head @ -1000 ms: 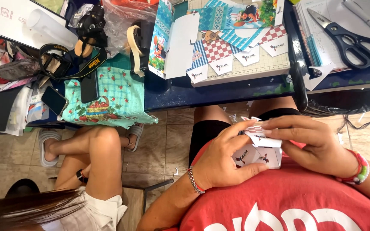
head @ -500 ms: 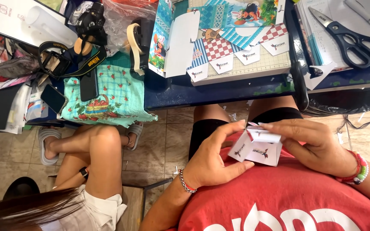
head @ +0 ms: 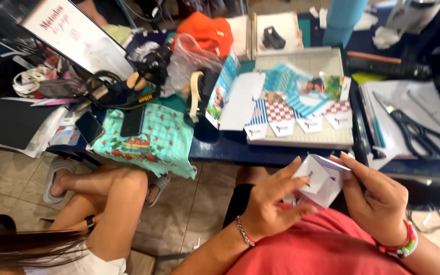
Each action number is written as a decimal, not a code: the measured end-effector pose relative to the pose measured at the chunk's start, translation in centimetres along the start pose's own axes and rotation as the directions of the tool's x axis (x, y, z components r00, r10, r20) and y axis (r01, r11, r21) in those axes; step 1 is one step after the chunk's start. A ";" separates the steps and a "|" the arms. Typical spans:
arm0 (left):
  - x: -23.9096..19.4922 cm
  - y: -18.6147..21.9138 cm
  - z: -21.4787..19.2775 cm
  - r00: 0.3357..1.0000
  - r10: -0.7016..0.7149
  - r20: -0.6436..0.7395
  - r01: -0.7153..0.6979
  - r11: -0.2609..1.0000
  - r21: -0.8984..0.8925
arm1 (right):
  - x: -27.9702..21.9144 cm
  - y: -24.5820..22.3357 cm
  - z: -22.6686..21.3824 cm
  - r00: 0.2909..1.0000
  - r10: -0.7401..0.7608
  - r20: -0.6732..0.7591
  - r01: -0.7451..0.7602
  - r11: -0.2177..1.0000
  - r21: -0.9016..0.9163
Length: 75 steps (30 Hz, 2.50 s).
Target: Assembling a small decorative paper box by folding and tucking flaps
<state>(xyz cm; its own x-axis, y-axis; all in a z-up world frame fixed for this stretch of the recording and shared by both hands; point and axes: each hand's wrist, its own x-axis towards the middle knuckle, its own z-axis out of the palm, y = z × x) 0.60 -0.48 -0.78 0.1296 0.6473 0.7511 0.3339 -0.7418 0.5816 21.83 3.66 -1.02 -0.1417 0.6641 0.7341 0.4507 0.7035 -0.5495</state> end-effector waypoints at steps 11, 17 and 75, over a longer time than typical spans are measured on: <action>-0.1 -1.8 1.7 0.998 0.056 0.034 -0.064 0.953 0.296 | 0.5 0.3 2.2 0.989 0.142 -0.052 -0.141 0.990 0.017; 0.0 -2.8 1.0 0.998 0.056 -0.041 -0.046 0.975 0.215 | 1.4 0.0 1.2 0.995 -0.008 0.099 0.001 0.998 0.068; -1.0 -1.9 -1.9 0.987 -0.148 0.059 0.158 0.956 -0.248 | -2.4 3.8 -0.2 0.911 -0.237 0.338 0.053 0.879 0.474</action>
<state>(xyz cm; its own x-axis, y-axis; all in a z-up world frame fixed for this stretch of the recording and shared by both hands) -1.93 0.00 -2.03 0.1330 0.7594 0.6369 0.1084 -0.6499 0.7522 24.06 4.66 -4.79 -0.5342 0.5234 0.6638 -0.0289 0.7735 -0.6332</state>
